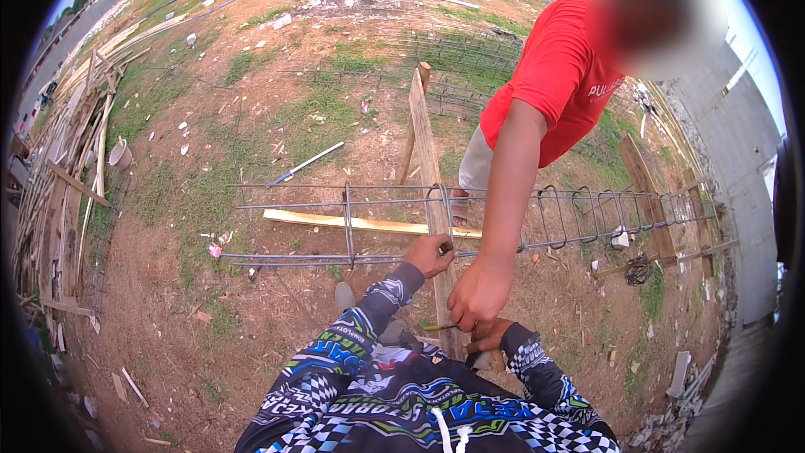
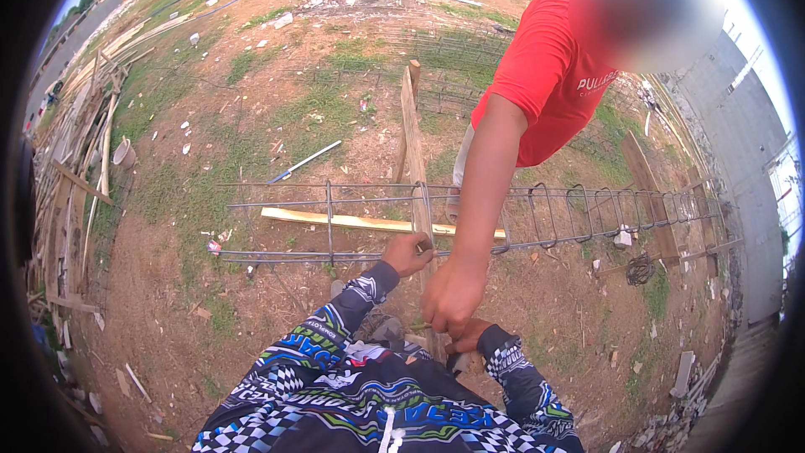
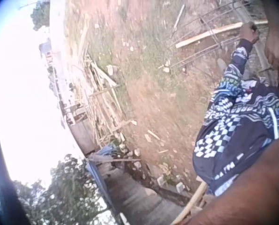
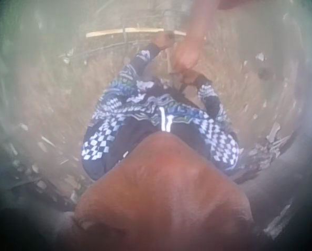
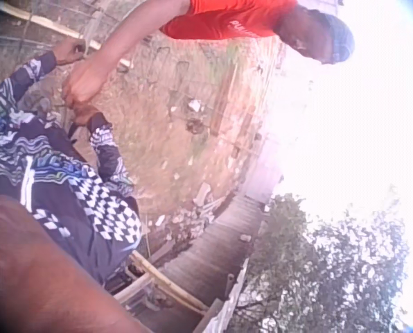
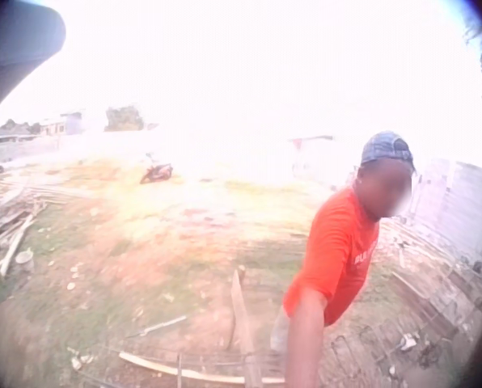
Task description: The person uses pliers to twist wire ties around a metal frame, securing it to wooden supports. A coworker assists by holding the frame and handing over materials. The task involves repeated bending and twisting of wire to fasten the structure.
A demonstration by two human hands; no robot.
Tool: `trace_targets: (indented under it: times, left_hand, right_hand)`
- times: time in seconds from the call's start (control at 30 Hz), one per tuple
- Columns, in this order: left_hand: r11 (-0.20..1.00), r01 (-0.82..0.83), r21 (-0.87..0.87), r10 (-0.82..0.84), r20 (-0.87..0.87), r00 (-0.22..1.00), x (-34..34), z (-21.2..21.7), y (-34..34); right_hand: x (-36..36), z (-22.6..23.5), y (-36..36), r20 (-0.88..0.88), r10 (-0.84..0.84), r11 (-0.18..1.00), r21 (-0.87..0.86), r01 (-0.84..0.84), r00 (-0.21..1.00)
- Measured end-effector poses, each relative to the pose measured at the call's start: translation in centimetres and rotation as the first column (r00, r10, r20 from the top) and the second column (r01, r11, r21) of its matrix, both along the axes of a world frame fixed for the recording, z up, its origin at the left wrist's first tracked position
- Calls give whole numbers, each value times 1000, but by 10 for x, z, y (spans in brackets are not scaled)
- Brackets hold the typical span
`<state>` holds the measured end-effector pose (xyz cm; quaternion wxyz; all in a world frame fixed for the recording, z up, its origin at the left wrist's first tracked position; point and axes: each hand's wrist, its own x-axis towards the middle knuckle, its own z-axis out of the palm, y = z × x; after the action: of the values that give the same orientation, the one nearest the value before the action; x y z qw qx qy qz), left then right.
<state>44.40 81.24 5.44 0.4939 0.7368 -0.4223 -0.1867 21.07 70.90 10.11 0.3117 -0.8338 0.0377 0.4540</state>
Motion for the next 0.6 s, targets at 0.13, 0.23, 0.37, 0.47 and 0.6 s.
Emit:
trace_targets:
  times: [0.13, 0.23, 0.37, 0.47, 0.6]
  left_hand:
    - [996, 42, 80, -41, -16, 999, -1, 2, 3]
    - [996, 87, 11, -86, -78, 993, 2, -5, 0]
    - [997, 72, -9, -72, -42, 997, 12, -3, 11]
    - [991, 122, 63, -119, -47, 992, 9, 0, 5]
    - [986, 157, 51, -155, -37, 987, 11, -3, 5]
  right_hand:
    - [-23, -6, -32, 269, -62, 985, 172, 16, 961]
    - [-44, 46, -60, 454, -380, 901, -17, 434, 806]
    - [-68, 94, -72, 756, -495, 513, -142, 846, 427]
    - [-112, 111, -47, 758, -626, 375, 87, 923, 183]
    - [-141, 151, 36, 500, -861, 366, 485, 794, 92]
